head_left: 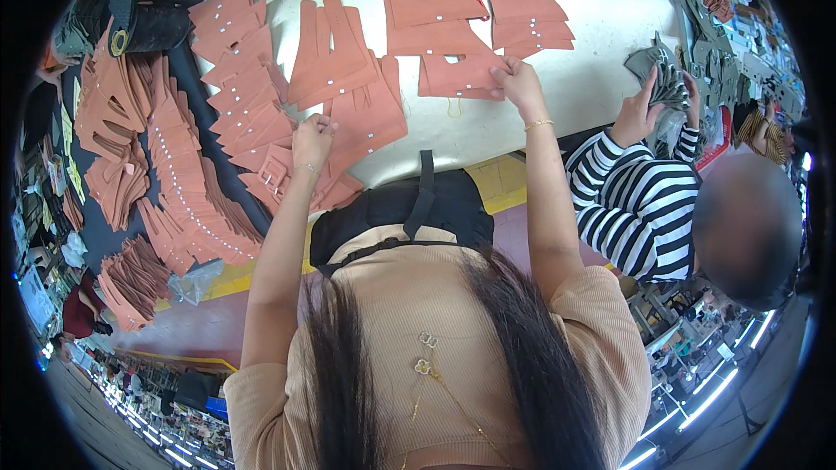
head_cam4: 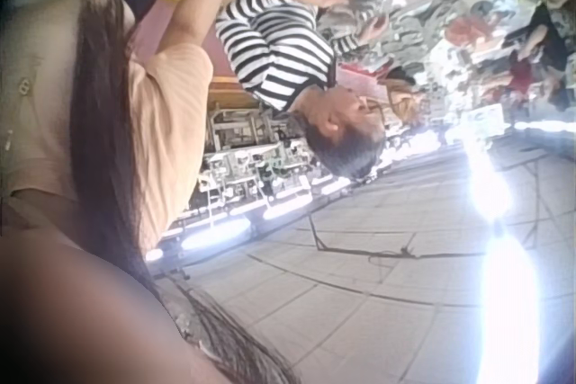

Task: The person sorts and stacks reddish-brown fabric pieces on a worktable. They pick up pieces, align them, and place them into neat piles while another worker handles similar items nearby.

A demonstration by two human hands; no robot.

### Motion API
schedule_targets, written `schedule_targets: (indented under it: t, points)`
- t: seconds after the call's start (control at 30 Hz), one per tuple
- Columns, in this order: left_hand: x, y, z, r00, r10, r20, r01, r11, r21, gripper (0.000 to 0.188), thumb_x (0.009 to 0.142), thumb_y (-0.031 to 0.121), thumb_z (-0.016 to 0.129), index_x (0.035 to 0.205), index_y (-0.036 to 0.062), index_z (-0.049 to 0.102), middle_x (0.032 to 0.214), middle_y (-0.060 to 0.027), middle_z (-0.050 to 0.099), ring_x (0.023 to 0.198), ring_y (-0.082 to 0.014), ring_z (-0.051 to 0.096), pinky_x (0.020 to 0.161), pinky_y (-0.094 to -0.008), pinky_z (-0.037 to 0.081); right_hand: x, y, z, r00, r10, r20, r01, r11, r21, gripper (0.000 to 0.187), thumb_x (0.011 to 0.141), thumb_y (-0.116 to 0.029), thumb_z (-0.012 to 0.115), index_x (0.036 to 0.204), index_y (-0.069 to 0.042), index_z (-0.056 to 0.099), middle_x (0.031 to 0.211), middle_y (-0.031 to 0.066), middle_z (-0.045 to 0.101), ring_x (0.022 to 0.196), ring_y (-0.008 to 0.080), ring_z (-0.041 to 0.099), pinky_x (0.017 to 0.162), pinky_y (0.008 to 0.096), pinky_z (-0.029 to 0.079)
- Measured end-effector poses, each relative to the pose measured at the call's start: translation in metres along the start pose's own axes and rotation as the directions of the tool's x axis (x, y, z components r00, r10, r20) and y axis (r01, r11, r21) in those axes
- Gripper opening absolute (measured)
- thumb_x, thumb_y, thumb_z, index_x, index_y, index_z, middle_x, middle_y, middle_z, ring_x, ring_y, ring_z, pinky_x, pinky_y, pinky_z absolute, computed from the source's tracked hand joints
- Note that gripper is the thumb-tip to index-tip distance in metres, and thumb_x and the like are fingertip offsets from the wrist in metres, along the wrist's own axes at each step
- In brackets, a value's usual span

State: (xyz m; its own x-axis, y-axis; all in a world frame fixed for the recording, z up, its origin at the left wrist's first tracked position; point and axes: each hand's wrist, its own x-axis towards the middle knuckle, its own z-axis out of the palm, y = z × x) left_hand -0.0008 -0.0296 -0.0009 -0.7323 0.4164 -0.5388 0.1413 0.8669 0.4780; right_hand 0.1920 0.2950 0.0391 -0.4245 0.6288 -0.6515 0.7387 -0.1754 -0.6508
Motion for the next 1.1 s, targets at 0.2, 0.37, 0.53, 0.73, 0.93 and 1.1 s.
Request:
schedule_targets:
  t: [0.2, 0.37, 0.53, 0.73, 0.93, 1.1]
  points:
    - [-0.001, -0.001, 0.000, 1.000, -0.008, -0.014, 0.008, 1.000, -0.011, 0.025, 0.079, 0.018, 0.069, 0.093, -0.0020, 0.064, 0.076, -0.0133, 0.066, 0.070, -0.0214, 0.064, 0.066, -0.0332, 0.049, -0.028, -0.047, -0.025, 0.983, -0.043, 0.178, 0.015, 0.987, 0.157, 0.034, 0.084, -0.003, 0.051, 0.115, 0.010, 0.055, 0.087, 0.0163, 0.067, 0.065, 0.0183, 0.068, 0.054, 0.0274, 0.054]
    - [-0.003, 0.002, -0.003, 1.000, -0.006, -0.012, 0.005, 0.998, -0.061, 0.026, 0.079, 0.019, 0.069, 0.093, -0.0023, 0.064, 0.079, -0.0149, 0.067, 0.074, -0.0235, 0.065, 0.070, -0.0338, 0.050, -0.070, -0.101, -0.051, 0.978, -0.094, 0.186, 0.145, 0.948, -0.283, 0.038, 0.083, -0.007, 0.049, 0.116, 0.010, 0.055, 0.078, 0.0125, 0.065, 0.057, 0.0150, 0.064, 0.053, 0.0242, 0.052]
    - [-0.005, 0.012, -0.009, 0.999, -0.037, 0.032, 0.038, 0.998, -0.058, 0.023, 0.079, 0.016, 0.066, 0.093, -0.0017, 0.063, 0.088, -0.0189, 0.066, 0.084, -0.0320, 0.064, 0.077, -0.0389, 0.050, -0.087, -0.148, -0.056, 0.950, -0.248, 0.190, 0.304, 0.875, -0.378, 0.034, 0.086, -0.011, 0.049, 0.114, 0.006, 0.057, 0.073, 0.0110, 0.064, 0.055, 0.0136, 0.063, 0.051, 0.0239, 0.050]
    - [-0.006, 0.017, -0.014, 0.999, 0.050, 0.019, -0.050, 0.998, 0.024, 0.022, 0.077, 0.014, 0.067, 0.091, -0.0021, 0.061, 0.086, -0.0194, 0.065, 0.087, -0.0324, 0.063, 0.079, -0.0392, 0.049, -0.026, -0.167, -0.028, 0.838, -0.513, 0.186, 0.499, 0.859, 0.116, 0.037, 0.093, -0.020, 0.054, 0.123, 0.000, 0.053, 0.090, 0.0047, 0.064, 0.067, 0.0099, 0.062, 0.061, 0.0220, 0.048]
    - [-0.002, 0.011, -0.016, 0.998, 0.011, 0.055, -0.014, 0.998, 0.064, 0.025, 0.075, 0.012, 0.067, 0.096, -0.0004, 0.064, 0.090, -0.0165, 0.067, 0.085, -0.0275, 0.065, 0.079, -0.0359, 0.051, 0.058, -0.122, 0.029, 0.967, -0.163, 0.197, 0.146, 0.985, 0.097, 0.037, 0.094, -0.012, 0.044, 0.127, 0.005, 0.047, 0.113, 0.0131, 0.059, 0.092, 0.0183, 0.064, 0.085, 0.0293, 0.052]
    - [-0.002, 0.014, -0.018, 0.993, -0.039, 0.111, 0.039, 0.999, 0.003, 0.027, 0.075, 0.014, 0.067, 0.097, -0.0005, 0.064, 0.094, -0.0188, 0.067, 0.089, -0.0304, 0.065, 0.082, -0.0374, 0.050, 0.093, -0.076, 0.043, 0.973, -0.179, 0.149, 0.157, 0.977, 0.146, 0.033, 0.090, -0.001, 0.039, 0.119, 0.004, 0.055, 0.114, 0.0157, 0.059, 0.102, 0.0223, 0.061, 0.091, 0.0322, 0.050]
